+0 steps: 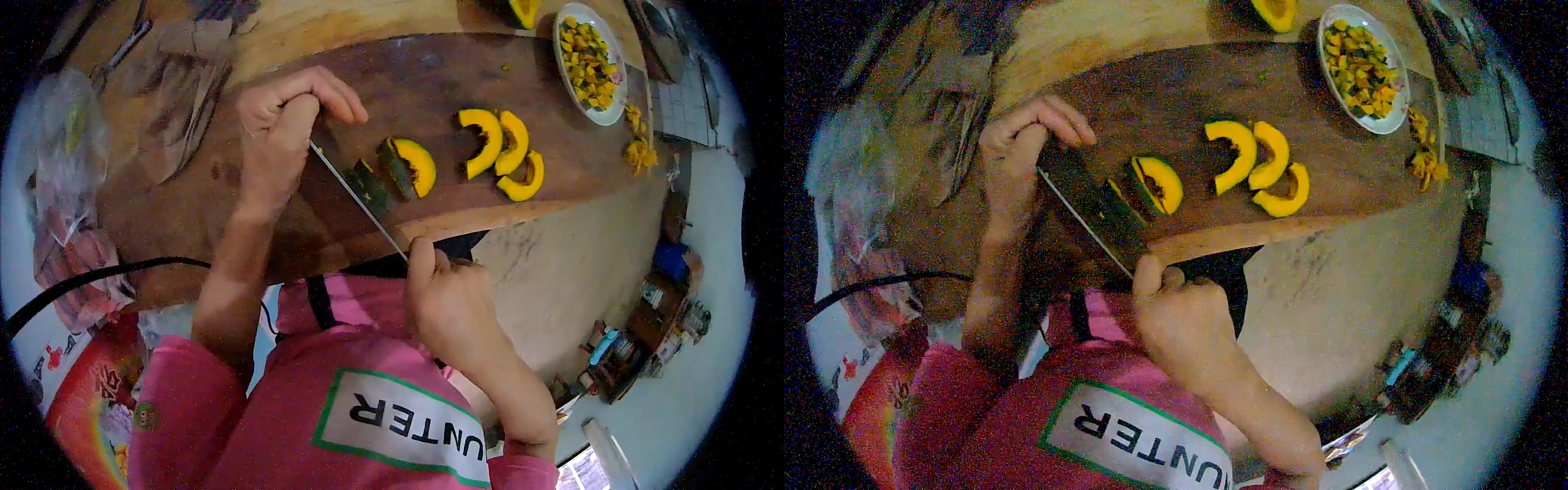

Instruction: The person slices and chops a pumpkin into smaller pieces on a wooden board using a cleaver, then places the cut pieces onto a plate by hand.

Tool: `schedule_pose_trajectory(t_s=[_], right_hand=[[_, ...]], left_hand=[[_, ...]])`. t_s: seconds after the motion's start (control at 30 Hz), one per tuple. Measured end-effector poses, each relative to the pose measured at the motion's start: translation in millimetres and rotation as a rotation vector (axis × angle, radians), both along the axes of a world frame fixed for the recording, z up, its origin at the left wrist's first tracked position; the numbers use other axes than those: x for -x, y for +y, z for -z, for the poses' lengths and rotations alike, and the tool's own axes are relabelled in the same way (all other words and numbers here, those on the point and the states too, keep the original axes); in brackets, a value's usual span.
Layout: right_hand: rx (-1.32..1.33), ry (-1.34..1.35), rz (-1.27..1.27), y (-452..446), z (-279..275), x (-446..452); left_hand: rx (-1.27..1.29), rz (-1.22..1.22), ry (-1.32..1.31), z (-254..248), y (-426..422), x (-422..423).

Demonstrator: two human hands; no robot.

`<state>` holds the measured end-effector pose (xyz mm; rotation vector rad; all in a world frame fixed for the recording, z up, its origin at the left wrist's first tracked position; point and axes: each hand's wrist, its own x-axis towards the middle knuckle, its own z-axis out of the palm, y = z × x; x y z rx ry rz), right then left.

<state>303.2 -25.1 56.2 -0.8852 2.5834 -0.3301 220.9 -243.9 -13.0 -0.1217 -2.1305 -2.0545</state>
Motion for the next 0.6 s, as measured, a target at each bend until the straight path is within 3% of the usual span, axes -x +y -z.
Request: schedule_pose_trajectory(t_s=[0.07, 0.17, 0.33, 0.43, 0.6], right_hand=[[0.105, 0.056, 0.015, 6.7, 9.2, -0.2], [0.037, 0.191, 0.013, 7.2, 41.2, -16.3], [0.058, 0.033, 0.106, 10.1, 33.2, -10.1], [0.127, 0.084, 0.112, 17.5, 32.0, -7.7], [0.125, 0.223, 0.091, 25.5, 1.9, -10.1]], left_hand=[[0.06, 0.004, -0.003, 0.6, 1.1, -3.7], [0.067, 0.01, 0.047, 6.1, 1.4, -1.1], [0.003, -0.019, 0.033, 9.2, 7.7, 0.4], [-0.009, -0.055, -0.001, 7.8, 12.2, 3.4], [-0.008, -0.035, 0.138, -41.0, 16.2, 0.1]])
